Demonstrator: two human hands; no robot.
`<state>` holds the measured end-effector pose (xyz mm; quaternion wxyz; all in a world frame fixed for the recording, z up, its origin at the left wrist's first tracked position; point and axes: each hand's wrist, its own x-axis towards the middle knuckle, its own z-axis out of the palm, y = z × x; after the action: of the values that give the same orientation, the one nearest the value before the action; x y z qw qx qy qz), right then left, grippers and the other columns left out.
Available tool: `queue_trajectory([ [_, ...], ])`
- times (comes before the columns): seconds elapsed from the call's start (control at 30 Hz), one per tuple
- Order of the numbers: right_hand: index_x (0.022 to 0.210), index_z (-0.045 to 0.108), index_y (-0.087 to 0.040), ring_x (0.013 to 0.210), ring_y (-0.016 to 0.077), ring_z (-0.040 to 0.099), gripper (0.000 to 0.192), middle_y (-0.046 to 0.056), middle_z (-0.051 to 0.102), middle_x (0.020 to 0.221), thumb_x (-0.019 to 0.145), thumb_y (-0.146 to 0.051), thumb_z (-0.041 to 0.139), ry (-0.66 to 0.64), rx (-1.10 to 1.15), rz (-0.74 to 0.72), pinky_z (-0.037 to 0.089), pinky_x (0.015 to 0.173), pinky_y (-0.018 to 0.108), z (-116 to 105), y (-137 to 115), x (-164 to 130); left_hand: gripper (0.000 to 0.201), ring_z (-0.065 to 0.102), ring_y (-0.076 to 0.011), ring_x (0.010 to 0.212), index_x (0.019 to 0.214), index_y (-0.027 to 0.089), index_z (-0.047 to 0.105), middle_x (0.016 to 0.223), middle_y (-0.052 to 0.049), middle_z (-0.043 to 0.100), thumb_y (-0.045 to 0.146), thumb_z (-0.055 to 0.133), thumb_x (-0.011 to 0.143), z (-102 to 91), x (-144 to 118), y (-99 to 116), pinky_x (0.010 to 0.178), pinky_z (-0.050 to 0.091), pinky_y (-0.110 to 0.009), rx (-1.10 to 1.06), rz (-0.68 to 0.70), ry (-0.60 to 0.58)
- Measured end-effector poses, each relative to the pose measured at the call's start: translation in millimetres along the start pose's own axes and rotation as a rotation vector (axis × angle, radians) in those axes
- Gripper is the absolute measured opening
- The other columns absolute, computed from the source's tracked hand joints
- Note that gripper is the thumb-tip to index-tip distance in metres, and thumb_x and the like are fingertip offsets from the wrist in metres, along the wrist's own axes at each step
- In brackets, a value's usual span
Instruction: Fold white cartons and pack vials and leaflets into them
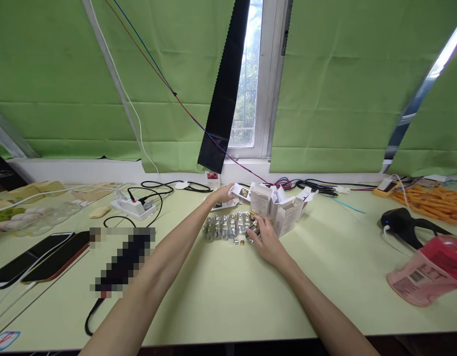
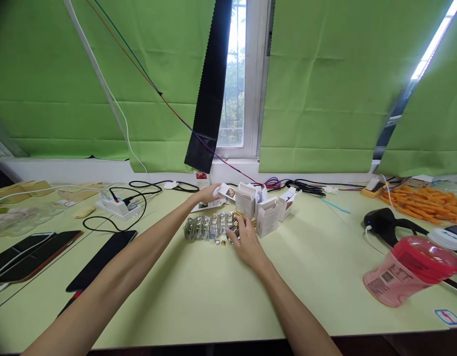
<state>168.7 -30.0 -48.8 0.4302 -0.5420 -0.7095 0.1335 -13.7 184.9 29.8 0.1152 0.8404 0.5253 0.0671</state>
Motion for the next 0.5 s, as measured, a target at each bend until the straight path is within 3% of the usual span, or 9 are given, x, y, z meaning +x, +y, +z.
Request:
queue_trajectory([
  [0.13, 0.136, 0.046, -0.025, 0.128, 0.0297, 0.054, 0.041, 0.014, 0.054, 0.132, 0.099, -0.042, 0.049, -0.003, -0.013, 0.001, 0.046, 0.108, 0.049, -1, -2, 0, 0.076, 0.058, -0.0309, 0.129, 0.155, 0.022, 0.033, 0.142, -0.013, 0.06, 0.035, 0.062, 0.087, 9.8, 11, 3, 0.104, 0.045, -0.036, 0.0, 0.023, -0.013],
  [0.27, 0.137, 0.047, -0.025, 0.127, 0.0297, 0.055, 0.042, 0.014, 0.054, 0.132, 0.099, -0.042, 0.049, -0.007, -0.024, 0.012, 0.046, 0.108, 0.048, -2, -3, 1, 0.065, 0.058, -0.0306, 0.129, 0.148, 0.025, 0.046, 0.143, -0.01, 0.059, 0.036, 0.063, 0.086, 16.5, 15, -1, 0.105, 0.045, -0.035, 0.001, 0.037, -0.016],
  [0.5, 0.138, 0.046, -0.022, 0.128, 0.0298, 0.054, 0.043, 0.015, 0.054, 0.133, 0.099, -0.041, 0.049, -0.017, -0.014, 0.006, 0.046, 0.109, 0.048, -2, -2, 1, 0.055, 0.063, -0.0268, 0.123, 0.135, 0.027, 0.062, 0.138, -0.006, 0.064, 0.038, 0.07, 0.082, 14.3, 13, -5, 0.105, 0.046, -0.031, -0.041, 0.076, -0.017],
])
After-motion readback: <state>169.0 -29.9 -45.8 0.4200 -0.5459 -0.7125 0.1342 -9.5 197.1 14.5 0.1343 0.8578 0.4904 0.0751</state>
